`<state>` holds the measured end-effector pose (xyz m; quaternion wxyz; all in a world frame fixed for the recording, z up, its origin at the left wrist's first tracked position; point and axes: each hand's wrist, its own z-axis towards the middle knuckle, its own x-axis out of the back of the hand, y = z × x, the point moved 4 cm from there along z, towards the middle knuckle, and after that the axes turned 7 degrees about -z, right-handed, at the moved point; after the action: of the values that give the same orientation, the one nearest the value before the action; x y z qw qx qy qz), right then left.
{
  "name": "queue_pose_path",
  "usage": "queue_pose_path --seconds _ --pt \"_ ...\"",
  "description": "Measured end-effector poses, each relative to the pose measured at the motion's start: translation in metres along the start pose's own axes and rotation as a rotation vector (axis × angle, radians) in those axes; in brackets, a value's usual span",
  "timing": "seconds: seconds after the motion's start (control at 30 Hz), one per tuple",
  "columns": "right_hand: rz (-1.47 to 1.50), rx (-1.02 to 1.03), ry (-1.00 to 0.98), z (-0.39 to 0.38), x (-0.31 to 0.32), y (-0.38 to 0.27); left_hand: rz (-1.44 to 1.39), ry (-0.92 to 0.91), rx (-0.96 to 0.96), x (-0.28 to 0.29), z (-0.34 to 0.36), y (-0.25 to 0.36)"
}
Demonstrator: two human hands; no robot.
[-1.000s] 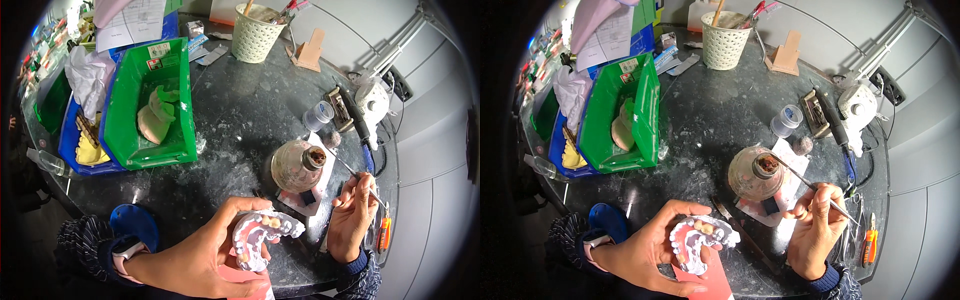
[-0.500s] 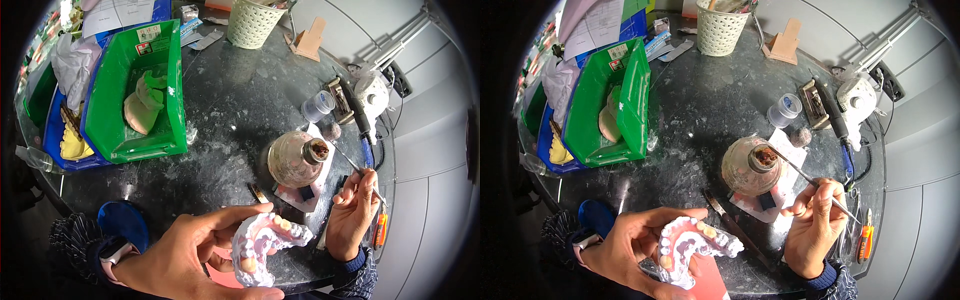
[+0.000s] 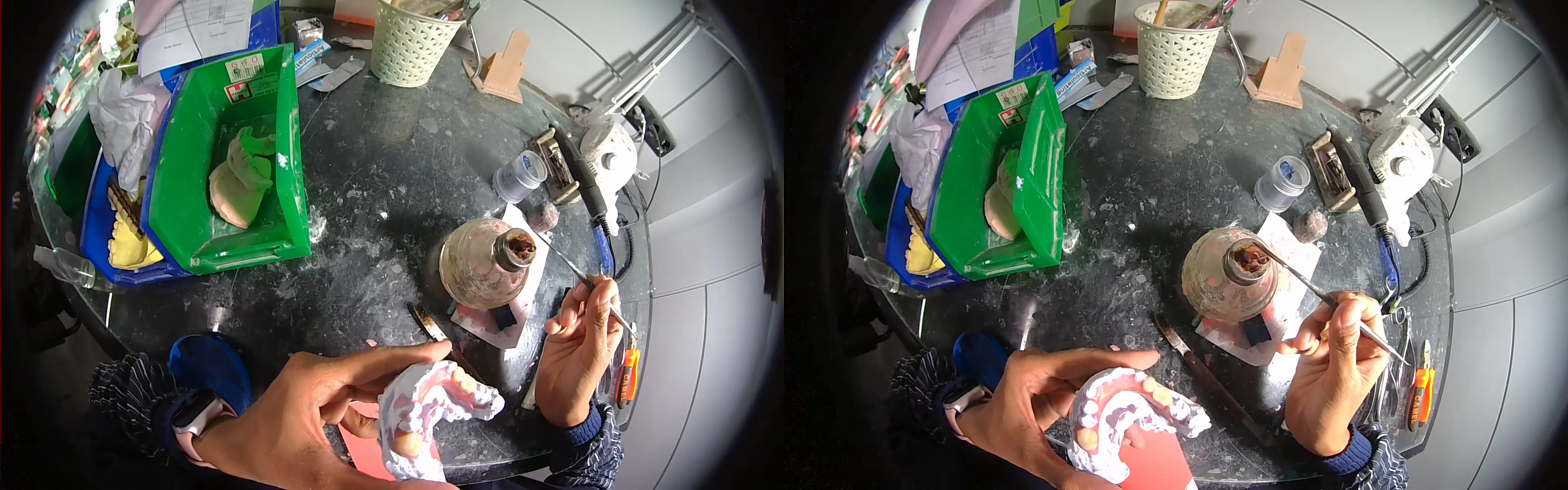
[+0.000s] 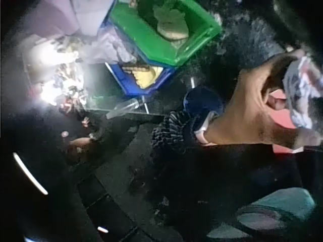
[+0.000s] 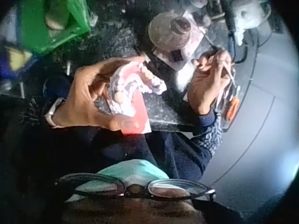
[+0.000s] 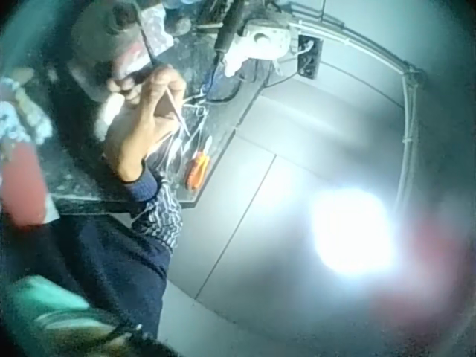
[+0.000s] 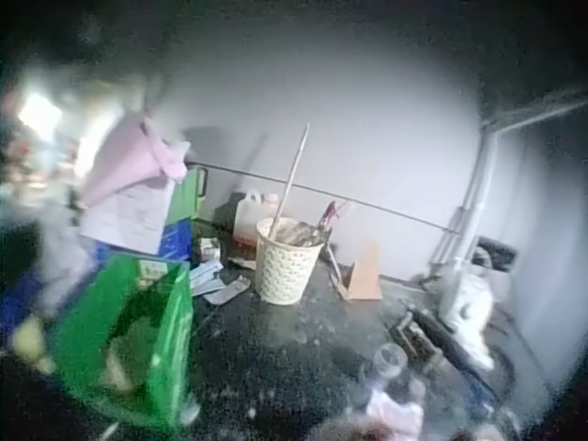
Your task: The person carves and shapes wax onto a dental cast around artificial teeth using dental carving tools, turning and holding the mold by hand.
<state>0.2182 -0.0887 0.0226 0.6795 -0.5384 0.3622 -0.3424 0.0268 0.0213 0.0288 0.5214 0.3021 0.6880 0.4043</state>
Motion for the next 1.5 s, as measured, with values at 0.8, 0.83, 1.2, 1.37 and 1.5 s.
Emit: queue_pose_path --seconds 0.8,0.83,1.2,1.37,1.5 --pt "0.143 -0.022 0.008 0.000 0.007 -0.006 -0.276 -0.110 0.166 -0.009 0.000 -0.003" --pt "0.149 -0.024 0.004 0.000 0.004 -0.006 -0.344 -0.198 0.118 -0.009 -0.001 -0.004" --pt "0.133 -0.025 -0.001 0.003 0.004 -0.001 -0.391 -0.030 0.248 0.007 -0.007 -0.025" --pt "0.126 -0.011 -0.003 0.001 0.004 -0.005 -0.376 -0.144 0.211 -0.003 -0.003 -0.018" --pt "0.124 -0.022 -0.010 0.002 0.004 -0.004 -0.377 -0.171 0.297 -0.005 -0.002 -0.019"
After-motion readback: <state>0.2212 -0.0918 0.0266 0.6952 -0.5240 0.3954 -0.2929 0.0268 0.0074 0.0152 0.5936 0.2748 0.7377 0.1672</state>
